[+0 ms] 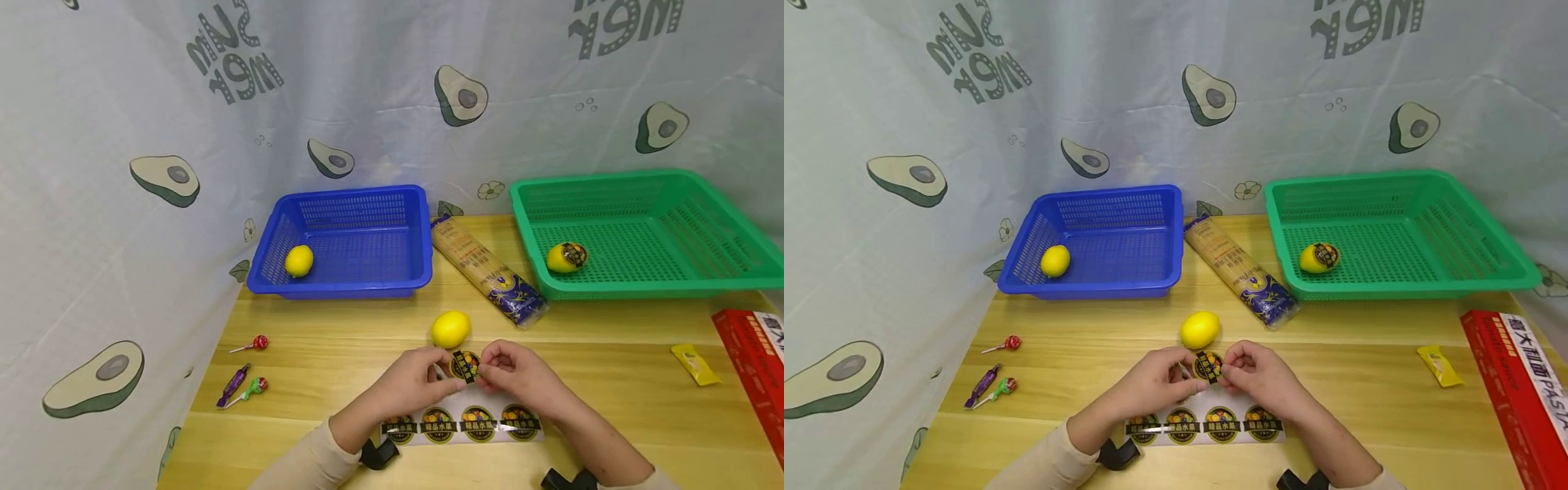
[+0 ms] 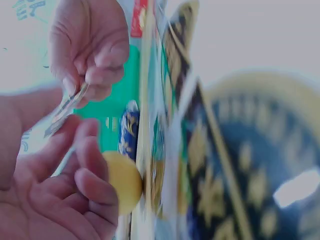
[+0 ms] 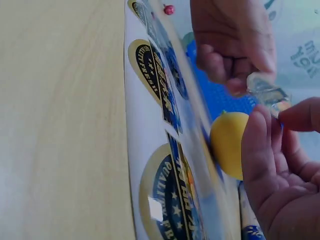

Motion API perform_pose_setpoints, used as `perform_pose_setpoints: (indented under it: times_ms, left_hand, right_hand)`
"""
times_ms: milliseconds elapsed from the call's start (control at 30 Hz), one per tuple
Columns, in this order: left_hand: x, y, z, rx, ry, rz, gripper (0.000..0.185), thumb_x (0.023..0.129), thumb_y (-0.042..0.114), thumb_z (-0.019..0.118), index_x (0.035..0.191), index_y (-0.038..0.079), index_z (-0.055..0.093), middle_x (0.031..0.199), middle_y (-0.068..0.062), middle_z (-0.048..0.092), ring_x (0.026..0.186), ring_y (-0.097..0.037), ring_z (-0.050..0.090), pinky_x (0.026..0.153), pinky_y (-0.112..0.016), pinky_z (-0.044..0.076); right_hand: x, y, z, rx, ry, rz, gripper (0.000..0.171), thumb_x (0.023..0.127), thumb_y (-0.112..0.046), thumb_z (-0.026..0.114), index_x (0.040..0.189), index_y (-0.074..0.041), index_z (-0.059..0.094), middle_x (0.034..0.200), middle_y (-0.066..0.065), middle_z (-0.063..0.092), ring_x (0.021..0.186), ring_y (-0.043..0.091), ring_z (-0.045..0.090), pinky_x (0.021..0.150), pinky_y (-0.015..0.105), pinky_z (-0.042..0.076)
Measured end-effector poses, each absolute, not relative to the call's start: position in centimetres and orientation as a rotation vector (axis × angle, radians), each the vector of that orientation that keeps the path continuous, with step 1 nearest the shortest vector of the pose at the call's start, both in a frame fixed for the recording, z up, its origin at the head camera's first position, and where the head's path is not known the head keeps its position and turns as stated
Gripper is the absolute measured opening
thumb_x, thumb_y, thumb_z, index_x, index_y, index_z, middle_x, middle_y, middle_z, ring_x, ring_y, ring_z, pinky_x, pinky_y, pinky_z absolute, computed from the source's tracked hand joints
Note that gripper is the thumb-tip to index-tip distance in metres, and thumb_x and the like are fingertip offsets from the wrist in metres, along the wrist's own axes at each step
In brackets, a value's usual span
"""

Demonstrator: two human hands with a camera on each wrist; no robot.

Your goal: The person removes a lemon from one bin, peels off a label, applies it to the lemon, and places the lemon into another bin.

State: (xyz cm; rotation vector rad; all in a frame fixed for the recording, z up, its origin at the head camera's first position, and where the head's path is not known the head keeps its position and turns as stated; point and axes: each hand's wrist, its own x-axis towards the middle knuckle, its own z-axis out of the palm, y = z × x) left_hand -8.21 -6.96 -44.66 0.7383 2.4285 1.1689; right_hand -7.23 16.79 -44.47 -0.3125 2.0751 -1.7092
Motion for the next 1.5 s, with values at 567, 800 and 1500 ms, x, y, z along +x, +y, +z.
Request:
perform_pose_setpoints:
  times_ms: [567,800,1500]
  left_hand:
    - [-8.8,-8.0,-43.8,0.535,2.208,1.54,0.022,0.097,0.022,0.07,0.109,0.006,0.063,0.094,-0.008,0.068,0.065,-0.004,0.056,0.057,-0.017,0.045]
    - [-9.9,-8.4,-43.5,0.448,2.234,1.627,0.016,0.099,0.022,0.067,0.101,0.007,0.069,0.081,-0.007,0.064,0.059,-0.005,0.046,0.053,-0.017,0.037]
    - [-15.6,-5.8,-42.6,0.262,2.399,1.487,0.019,0.096,0.028,0.068,0.095,0.009,0.072,0.075,0.005,0.058,0.065,-0.01,0.049,0.058,-0.023,0.04]
  right_hand:
    - [-7.1,14.3,-42.7,-0.192,2.319,-1.685,0.02,0.098,-0.016,0.069,0.106,0.001,0.061,0.084,0.009,0.062,0.063,0.009,0.057,0.059,0.025,0.051]
    - [-7.1,14.4,-42.8,-0.108,2.18,-1.767,0.028,0.099,-0.016,0.067,0.112,0.007,0.06,0.098,0.019,0.073,0.077,0.016,0.072,0.071,0.03,0.061]
    - [-10.0,13.2,-43.9,0.246,2.058,-1.87,0.029,0.1,-0.027,0.065,0.105,0.002,0.065,0.081,-0.002,0.07,0.064,0.008,0.063,0.057,0.023,0.053]
